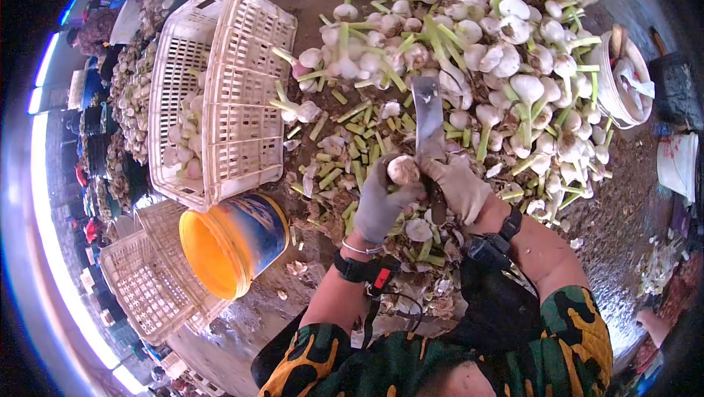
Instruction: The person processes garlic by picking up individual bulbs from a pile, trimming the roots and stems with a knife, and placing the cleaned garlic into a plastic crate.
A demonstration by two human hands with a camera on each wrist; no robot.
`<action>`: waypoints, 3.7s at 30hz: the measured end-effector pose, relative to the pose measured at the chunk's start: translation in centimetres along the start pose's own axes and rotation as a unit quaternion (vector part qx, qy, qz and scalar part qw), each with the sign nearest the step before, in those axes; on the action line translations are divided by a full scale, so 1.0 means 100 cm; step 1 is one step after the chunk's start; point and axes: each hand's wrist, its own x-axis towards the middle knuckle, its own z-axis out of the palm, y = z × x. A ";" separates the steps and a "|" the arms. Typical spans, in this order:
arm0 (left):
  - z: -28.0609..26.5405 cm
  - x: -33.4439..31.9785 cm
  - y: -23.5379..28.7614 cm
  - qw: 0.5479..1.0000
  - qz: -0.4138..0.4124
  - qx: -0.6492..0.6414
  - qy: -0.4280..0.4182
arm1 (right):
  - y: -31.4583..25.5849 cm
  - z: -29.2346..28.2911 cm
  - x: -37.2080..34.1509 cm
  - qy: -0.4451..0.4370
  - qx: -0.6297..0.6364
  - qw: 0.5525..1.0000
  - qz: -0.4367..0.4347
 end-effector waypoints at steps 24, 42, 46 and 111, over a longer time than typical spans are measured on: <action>0.024 -0.033 0.060 0.869 0.292 0.398 -0.019 | 0.025 -0.031 -0.021 -0.040 0.055 0.974 -0.214; -0.085 -0.052 0.032 0.940 0.145 -0.276 0.139 | 0.054 -0.019 -0.008 0.114 -0.239 0.956 -0.125; -0.181 -0.113 0.088 0.870 0.363 -0.270 0.194 | 0.051 -0.023 -0.001 0.125 -0.136 0.968 -0.170; 0.023 -0.023 0.077 0.899 0.167 0.402 -0.044 | -0.026 -0.017 -0.042 -0.068 0.109 0.954 -0.270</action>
